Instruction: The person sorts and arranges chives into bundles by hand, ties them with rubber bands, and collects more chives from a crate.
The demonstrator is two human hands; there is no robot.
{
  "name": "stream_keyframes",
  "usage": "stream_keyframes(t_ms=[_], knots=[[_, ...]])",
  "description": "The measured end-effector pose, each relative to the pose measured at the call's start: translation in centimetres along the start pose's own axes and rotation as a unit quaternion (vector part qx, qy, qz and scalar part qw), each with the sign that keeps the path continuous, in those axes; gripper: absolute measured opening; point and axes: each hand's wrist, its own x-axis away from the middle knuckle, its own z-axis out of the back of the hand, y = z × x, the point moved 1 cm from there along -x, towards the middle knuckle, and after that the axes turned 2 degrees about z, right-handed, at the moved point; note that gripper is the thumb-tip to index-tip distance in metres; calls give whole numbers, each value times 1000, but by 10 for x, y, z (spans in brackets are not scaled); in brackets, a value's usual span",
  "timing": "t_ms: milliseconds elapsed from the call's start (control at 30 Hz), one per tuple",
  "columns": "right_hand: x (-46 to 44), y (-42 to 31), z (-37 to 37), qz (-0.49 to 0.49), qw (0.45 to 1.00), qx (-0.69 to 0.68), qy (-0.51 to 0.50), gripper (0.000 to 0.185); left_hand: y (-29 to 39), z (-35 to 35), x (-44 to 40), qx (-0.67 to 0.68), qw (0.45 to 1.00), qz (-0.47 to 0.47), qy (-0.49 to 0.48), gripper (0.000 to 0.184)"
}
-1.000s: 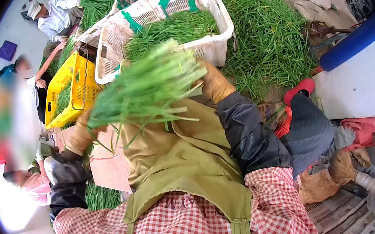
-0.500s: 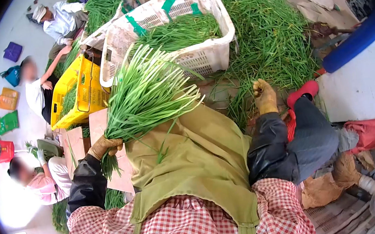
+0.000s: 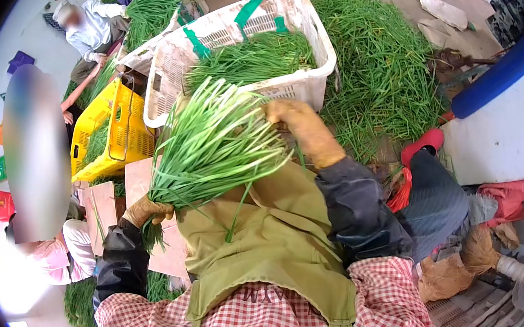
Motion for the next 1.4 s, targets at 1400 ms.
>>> stream_keyframes(t_ms=[1400], knots=[[-1, 27, 116, -300, 894, 308, 124, 39, 45, 29, 16, -218, 975, 48, 1, 30]])
